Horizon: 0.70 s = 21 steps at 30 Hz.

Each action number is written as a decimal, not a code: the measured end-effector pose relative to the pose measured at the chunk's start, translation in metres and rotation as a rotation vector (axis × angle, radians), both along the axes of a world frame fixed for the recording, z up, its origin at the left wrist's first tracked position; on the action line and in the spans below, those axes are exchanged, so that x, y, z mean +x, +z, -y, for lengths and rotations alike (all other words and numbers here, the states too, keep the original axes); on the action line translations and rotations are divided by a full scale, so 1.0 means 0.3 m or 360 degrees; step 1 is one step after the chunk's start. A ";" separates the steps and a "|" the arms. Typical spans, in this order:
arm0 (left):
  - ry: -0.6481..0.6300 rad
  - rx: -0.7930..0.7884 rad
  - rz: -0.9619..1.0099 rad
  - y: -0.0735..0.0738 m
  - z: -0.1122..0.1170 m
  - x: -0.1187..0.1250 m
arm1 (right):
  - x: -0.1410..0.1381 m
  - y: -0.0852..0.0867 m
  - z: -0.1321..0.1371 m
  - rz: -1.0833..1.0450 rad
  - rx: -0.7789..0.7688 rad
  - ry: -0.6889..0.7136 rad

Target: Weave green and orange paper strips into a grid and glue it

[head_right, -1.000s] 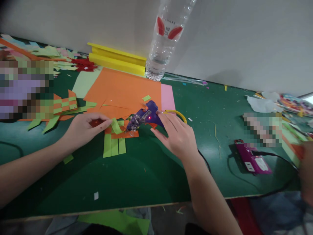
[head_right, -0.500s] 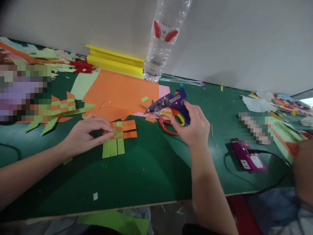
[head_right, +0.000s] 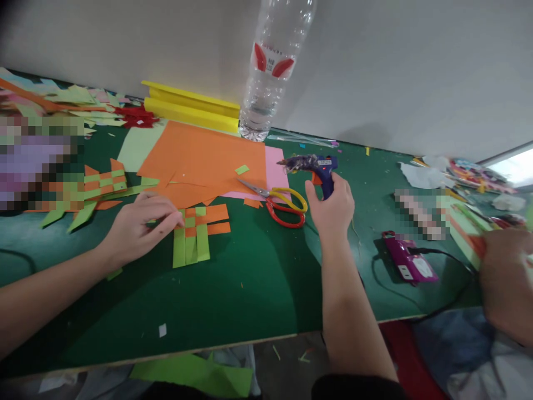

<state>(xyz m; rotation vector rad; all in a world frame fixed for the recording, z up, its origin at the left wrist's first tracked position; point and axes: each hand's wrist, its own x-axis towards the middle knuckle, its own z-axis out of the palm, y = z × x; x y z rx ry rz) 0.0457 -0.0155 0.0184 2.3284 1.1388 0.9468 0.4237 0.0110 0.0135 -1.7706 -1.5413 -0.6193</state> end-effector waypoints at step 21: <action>-0.0258 0.0314 -0.0311 -0.026 -0.007 -0.001 | 0.025 0.034 -0.226 -0.0289 -0.0969 -0.0587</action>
